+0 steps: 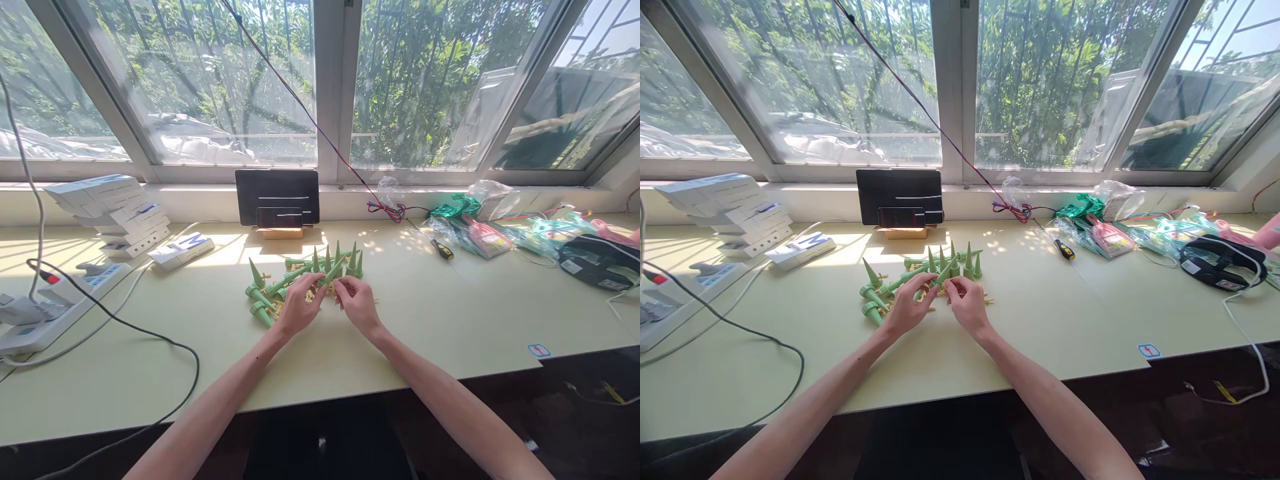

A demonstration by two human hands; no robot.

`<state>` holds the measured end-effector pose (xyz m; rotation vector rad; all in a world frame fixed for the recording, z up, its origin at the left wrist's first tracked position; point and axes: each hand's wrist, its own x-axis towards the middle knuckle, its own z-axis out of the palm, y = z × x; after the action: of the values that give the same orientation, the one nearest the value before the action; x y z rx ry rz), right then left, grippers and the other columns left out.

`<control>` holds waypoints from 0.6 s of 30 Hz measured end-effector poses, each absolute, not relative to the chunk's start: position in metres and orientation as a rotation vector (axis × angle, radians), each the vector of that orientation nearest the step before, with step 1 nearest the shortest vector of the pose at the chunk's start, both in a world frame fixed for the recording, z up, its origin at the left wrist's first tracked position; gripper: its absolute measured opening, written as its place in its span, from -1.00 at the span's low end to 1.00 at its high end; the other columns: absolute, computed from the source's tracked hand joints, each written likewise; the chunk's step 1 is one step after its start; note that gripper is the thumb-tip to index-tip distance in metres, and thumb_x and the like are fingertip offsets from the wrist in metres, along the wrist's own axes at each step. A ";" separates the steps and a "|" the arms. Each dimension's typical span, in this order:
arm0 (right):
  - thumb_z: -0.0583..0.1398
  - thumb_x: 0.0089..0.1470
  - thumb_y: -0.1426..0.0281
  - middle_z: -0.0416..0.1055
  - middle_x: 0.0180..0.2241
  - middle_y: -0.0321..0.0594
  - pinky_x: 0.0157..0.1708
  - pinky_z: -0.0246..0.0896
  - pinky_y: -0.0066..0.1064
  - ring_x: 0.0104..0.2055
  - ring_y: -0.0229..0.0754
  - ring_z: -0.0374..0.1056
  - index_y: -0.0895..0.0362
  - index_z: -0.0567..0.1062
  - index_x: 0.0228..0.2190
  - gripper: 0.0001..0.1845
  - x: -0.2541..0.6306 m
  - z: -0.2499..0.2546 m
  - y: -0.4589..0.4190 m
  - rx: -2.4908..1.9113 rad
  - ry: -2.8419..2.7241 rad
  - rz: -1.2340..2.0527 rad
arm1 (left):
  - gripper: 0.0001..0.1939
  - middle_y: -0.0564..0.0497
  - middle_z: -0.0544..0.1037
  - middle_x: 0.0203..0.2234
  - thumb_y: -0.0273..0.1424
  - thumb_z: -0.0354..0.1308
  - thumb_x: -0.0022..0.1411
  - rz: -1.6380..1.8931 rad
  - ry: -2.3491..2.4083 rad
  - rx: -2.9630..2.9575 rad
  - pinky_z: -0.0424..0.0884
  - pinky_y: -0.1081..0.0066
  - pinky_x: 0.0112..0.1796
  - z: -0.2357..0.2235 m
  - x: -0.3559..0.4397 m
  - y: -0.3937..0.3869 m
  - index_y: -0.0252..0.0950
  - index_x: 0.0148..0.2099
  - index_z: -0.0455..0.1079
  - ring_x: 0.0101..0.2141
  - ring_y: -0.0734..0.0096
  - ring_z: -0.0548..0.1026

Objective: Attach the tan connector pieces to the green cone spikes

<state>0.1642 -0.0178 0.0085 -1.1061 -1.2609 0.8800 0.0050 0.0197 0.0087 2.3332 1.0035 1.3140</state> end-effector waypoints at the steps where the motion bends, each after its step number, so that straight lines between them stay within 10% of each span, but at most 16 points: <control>1: 0.21 0.14 0.10 0.43 -0.50 -0.22 -0.57 0.23 -0.41 -0.53 -0.22 0.32 0.13 0.49 -0.41 -0.66 0.164 0.009 -0.018 -1.097 -1.251 0.880 | -0.78 -0.07 0.57 -0.25 -0.36 0.12 0.34 1.311 1.006 2.331 0.49 0.34 -0.30 0.009 0.005 0.020 -0.29 -0.01 0.42 -0.36 0.36 0.53; 18: 0.25 0.14 0.18 0.50 -0.36 -0.16 -0.34 0.42 -0.32 -0.32 -0.13 0.45 0.12 0.51 -0.23 -0.72 0.159 0.014 -0.029 -1.047 -1.356 0.699 | -0.69 -0.03 0.60 -0.42 -0.28 0.07 0.36 1.175 0.913 2.111 0.50 0.42 -0.48 0.008 0.004 0.018 -0.31 0.05 0.41 -0.51 0.39 0.53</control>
<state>0.1590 -0.0287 0.0141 -1.0474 -1.3560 0.6991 0.0038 0.0180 0.0077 2.1107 0.9130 1.1746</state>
